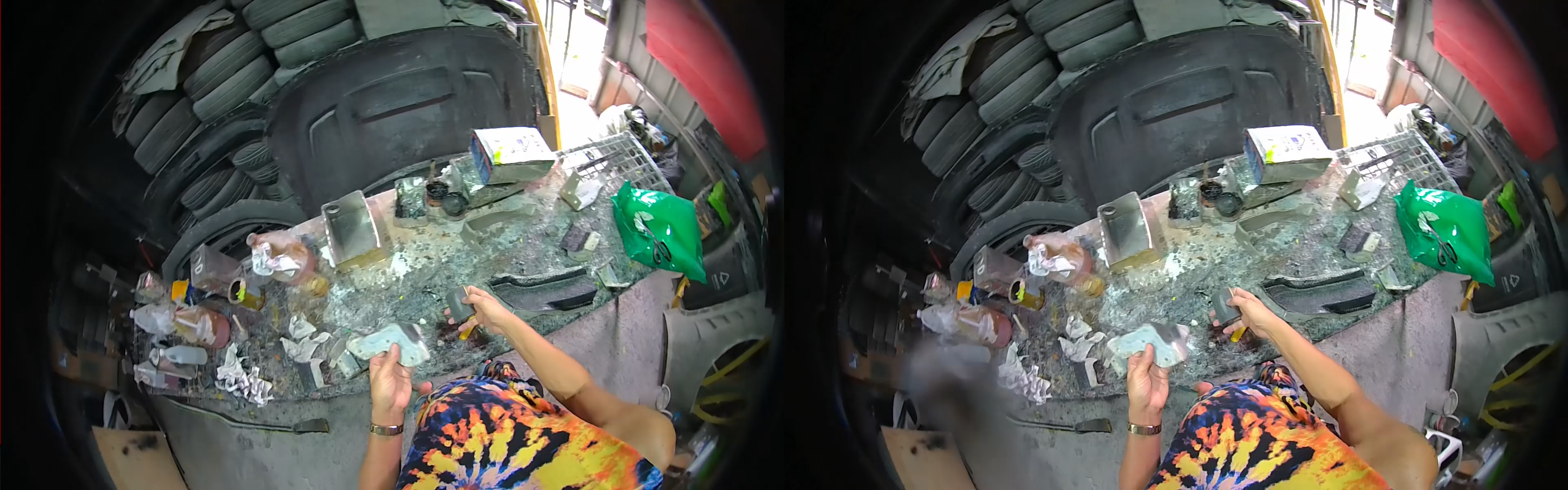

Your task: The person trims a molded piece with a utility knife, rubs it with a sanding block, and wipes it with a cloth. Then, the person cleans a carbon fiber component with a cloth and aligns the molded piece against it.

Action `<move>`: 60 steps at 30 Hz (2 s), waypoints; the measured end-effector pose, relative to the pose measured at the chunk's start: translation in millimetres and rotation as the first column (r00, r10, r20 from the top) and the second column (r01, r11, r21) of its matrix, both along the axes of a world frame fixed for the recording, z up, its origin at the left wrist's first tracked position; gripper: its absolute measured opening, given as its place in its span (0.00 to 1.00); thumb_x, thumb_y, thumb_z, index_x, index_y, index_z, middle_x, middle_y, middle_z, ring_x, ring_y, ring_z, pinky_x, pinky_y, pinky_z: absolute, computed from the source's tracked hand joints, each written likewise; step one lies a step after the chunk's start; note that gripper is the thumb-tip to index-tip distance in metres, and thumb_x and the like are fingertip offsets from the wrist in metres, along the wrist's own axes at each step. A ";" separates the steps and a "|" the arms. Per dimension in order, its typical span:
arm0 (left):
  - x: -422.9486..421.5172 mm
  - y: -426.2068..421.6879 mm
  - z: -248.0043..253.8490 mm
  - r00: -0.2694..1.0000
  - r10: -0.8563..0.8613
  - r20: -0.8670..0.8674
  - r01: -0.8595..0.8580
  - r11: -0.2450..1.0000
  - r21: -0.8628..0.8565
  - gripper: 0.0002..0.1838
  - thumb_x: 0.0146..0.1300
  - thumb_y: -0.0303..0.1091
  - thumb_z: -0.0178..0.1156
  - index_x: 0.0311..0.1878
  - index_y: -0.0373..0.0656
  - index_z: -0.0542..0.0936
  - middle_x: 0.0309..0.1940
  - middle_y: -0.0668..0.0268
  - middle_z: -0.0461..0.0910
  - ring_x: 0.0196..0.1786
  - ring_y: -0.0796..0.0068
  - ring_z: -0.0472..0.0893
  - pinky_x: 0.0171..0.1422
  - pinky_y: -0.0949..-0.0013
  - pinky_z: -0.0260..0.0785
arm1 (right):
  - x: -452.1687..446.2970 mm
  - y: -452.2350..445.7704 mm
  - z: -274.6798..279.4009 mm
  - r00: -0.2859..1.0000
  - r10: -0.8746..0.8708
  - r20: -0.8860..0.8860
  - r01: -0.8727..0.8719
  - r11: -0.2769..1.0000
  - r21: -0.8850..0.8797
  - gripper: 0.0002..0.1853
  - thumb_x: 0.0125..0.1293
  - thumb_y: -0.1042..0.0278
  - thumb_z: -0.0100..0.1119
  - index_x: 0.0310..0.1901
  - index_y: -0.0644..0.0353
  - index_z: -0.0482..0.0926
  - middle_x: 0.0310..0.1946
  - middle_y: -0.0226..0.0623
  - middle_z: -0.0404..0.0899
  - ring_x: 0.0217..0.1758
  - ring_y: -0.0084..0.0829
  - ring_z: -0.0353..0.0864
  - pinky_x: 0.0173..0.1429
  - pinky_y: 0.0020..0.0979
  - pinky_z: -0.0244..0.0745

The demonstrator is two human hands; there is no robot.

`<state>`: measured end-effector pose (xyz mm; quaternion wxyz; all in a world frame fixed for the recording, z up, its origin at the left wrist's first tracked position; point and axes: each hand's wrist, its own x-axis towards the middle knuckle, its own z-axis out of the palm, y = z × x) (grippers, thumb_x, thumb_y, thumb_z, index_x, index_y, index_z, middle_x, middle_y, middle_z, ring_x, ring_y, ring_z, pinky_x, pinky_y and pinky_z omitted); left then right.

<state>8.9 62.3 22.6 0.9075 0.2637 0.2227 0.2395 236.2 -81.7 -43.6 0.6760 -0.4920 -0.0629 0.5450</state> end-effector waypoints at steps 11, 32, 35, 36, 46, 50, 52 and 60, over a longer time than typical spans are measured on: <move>47.6 -32.7 -4.3 0.996 0.004 -0.093 0.009 0.990 0.139 0.06 0.71 0.32 0.57 0.45 0.41 0.80 0.42 0.66 0.84 0.44 0.72 0.84 0.48 0.60 0.82 | -11.0 -22.9 95.6 0.982 -0.006 0.190 -0.036 0.975 0.218 0.17 0.71 0.66 0.55 0.58 0.57 0.67 0.45 0.41 0.82 0.42 0.32 0.85 0.38 0.29 0.82; 63.0 -60.9 -12.6 0.980 0.158 -0.123 -0.124 0.961 0.248 0.18 0.70 0.37 0.58 0.56 0.34 0.73 0.50 0.62 0.79 0.52 0.71 0.80 0.58 0.61 0.77 | -33.7 6.5 108.9 0.625 -0.175 0.761 0.225 0.974 0.039 0.12 0.68 0.66 0.61 0.46 0.63 0.73 0.32 0.29 0.77 0.32 0.17 0.73 0.35 0.25 0.71; 63.6 -62.7 -12.4 0.977 0.174 -0.123 -0.139 0.959 0.248 0.17 0.71 0.36 0.57 0.56 0.34 0.73 0.51 0.61 0.78 0.53 0.71 0.79 0.58 0.60 0.76 | -28.9 15.6 110.3 0.537 -0.137 0.832 0.240 0.971 0.005 0.13 0.69 0.66 0.60 0.49 0.64 0.74 0.33 0.28 0.77 0.34 0.17 0.73 0.37 0.25 0.72; 63.4 -63.6 -13.6 0.978 0.169 -0.121 -0.136 0.960 0.244 0.17 0.71 0.36 0.57 0.56 0.34 0.73 0.51 0.61 0.78 0.53 0.71 0.79 0.58 0.60 0.76 | -27.6 18.4 111.3 0.492 -0.129 0.861 0.253 0.967 0.000 0.12 0.69 0.67 0.60 0.49 0.64 0.74 0.33 0.29 0.77 0.35 0.18 0.74 0.40 0.27 0.73; 59.8 -71.1 -20.5 0.974 0.173 -0.144 -0.148 0.975 0.168 0.15 0.70 0.34 0.59 0.53 0.33 0.74 0.48 0.61 0.80 0.48 0.72 0.81 0.54 0.65 0.76 | -37.3 22.7 109.5 0.405 0.003 0.914 0.243 0.964 -0.111 0.14 0.66 0.63 0.59 0.45 0.65 0.71 0.31 0.54 0.77 0.37 0.58 0.77 0.40 0.46 0.70; 58.2 -67.9 -12.7 0.970 0.182 -0.160 -0.153 0.972 0.181 0.15 0.69 0.35 0.60 0.52 0.34 0.75 0.46 0.62 0.80 0.46 0.73 0.81 0.51 0.66 0.75 | -49.9 11.3 122.0 0.371 -0.038 0.928 0.222 0.974 -0.049 0.14 0.66 0.63 0.59 0.44 0.65 0.70 0.30 0.56 0.76 0.37 0.59 0.76 0.39 0.48 0.69; 56.5 -70.9 -23.1 0.970 0.175 -0.169 -0.146 0.975 0.168 0.15 0.69 0.35 0.60 0.52 0.34 0.75 0.46 0.63 0.80 0.46 0.73 0.81 0.51 0.66 0.75 | -44.2 16.1 117.4 0.303 -0.004 0.953 0.270 0.959 -0.082 0.14 0.66 0.62 0.59 0.44 0.64 0.71 0.29 0.55 0.76 0.37 0.59 0.77 0.38 0.48 0.69; 58.7 -67.1 -11.8 0.979 0.163 -0.126 -0.143 0.978 0.151 0.14 0.69 0.33 0.60 0.51 0.34 0.75 0.46 0.63 0.79 0.47 0.73 0.81 0.53 0.67 0.76 | -30.3 -7.1 148.2 0.850 -0.025 0.527 0.052 0.998 -0.036 0.12 0.69 0.62 0.61 0.43 0.61 0.73 0.31 0.24 0.77 0.27 0.15 0.73 0.32 0.24 0.72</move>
